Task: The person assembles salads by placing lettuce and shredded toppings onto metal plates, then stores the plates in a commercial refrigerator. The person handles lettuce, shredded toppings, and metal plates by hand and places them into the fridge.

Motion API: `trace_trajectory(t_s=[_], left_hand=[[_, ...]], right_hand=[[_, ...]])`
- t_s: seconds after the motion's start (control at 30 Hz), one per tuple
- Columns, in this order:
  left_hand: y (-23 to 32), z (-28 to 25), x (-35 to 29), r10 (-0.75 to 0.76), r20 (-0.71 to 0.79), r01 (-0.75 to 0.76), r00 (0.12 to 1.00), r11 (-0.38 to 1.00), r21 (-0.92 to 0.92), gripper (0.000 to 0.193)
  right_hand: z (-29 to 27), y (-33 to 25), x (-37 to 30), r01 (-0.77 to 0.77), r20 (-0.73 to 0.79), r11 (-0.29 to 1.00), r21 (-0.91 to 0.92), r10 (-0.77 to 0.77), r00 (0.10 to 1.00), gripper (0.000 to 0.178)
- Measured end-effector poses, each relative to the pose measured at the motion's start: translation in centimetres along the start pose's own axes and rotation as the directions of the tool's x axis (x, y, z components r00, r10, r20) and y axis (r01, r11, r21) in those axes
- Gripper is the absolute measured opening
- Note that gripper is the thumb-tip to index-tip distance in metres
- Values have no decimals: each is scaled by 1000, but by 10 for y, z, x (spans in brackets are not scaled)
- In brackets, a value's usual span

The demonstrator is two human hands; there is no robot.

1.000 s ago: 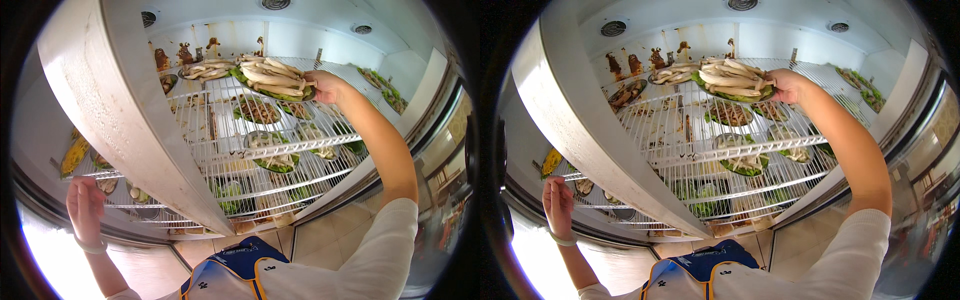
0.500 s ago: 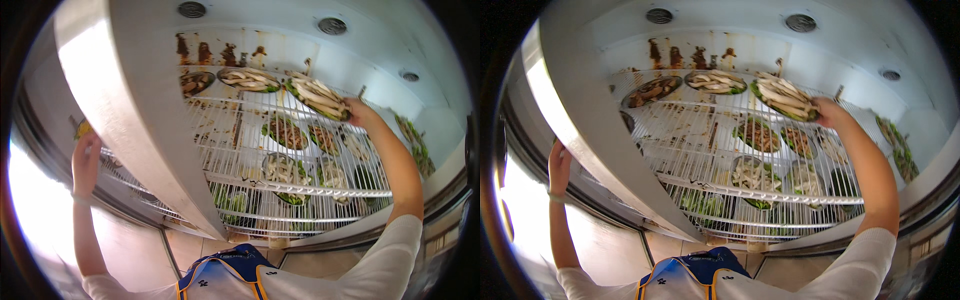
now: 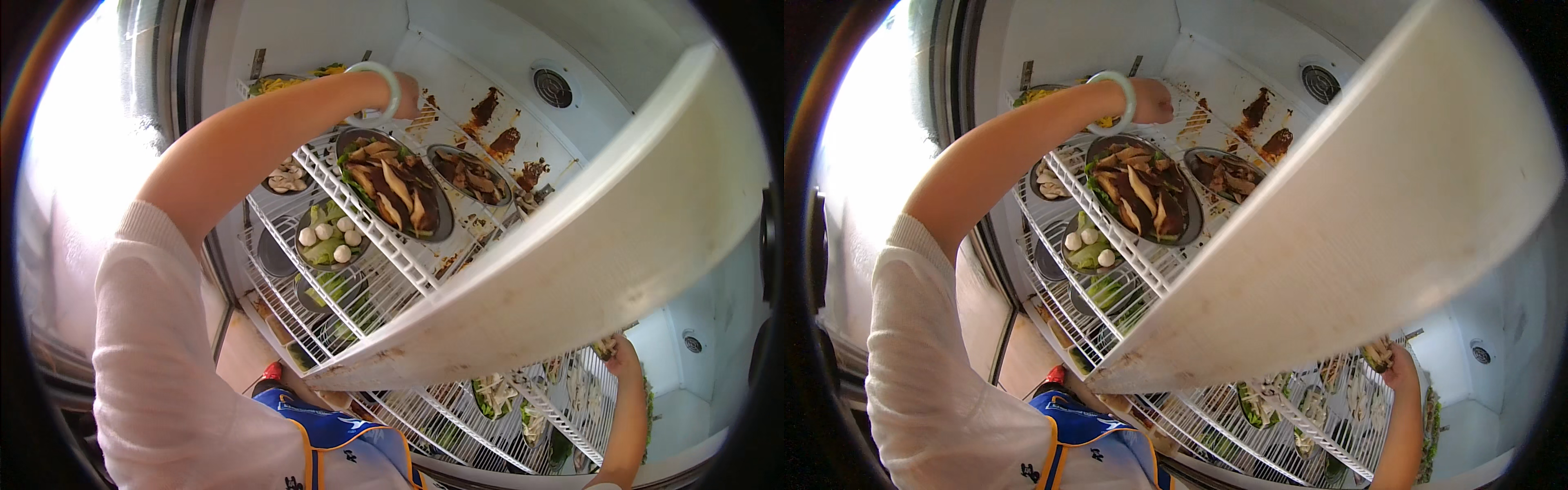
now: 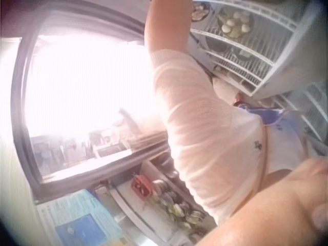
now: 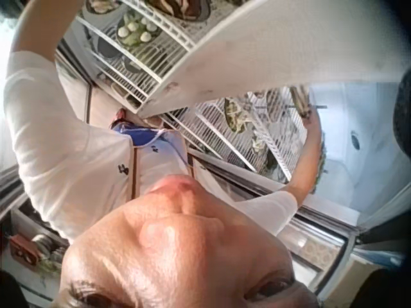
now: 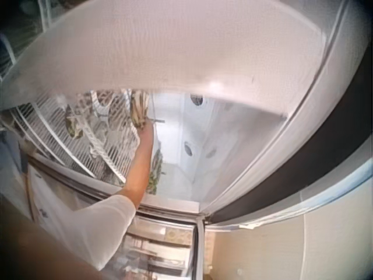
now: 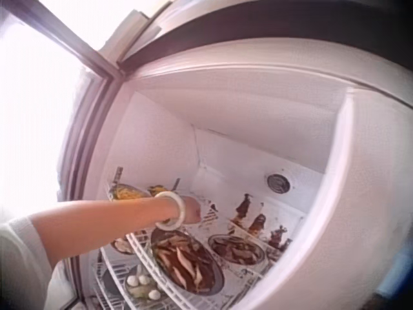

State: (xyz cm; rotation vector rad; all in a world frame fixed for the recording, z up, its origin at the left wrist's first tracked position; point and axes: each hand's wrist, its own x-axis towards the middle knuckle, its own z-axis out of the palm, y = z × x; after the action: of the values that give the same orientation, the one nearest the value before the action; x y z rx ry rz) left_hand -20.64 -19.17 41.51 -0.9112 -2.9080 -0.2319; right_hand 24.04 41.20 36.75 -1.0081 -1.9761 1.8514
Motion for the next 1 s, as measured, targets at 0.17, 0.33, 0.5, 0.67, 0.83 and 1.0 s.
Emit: trace_trajectory(t_s=[0.17,0.33,0.5,0.67,0.83,1.0], left_hand=[[3,0,48,69,113,-41,991,973,-228,26],[34,29,102,98,238,-60,966,985,-162,28],[59,77,155,319,439,-496,840,780,382,22],[81,113,191,338,197,-348,920,937,17,25],[75,131,219,248,225,-262,942,964,34,28],[57,137,250,268,313,-402,911,747,530,21]], right_hand=[[9,-4,-21,277,-45,950,140,-274,961,38],[12,-7,-25,96,-167,992,84,-81,983,36],[17,-8,-13,-54,-203,997,46,62,977,33],[-1,-8,10,-148,-168,989,29,151,974,28],[-74,12,56,5,-217,954,-301,-74,973,23],[-60,-8,51,-106,-467,462,-881,-809,357,24]])
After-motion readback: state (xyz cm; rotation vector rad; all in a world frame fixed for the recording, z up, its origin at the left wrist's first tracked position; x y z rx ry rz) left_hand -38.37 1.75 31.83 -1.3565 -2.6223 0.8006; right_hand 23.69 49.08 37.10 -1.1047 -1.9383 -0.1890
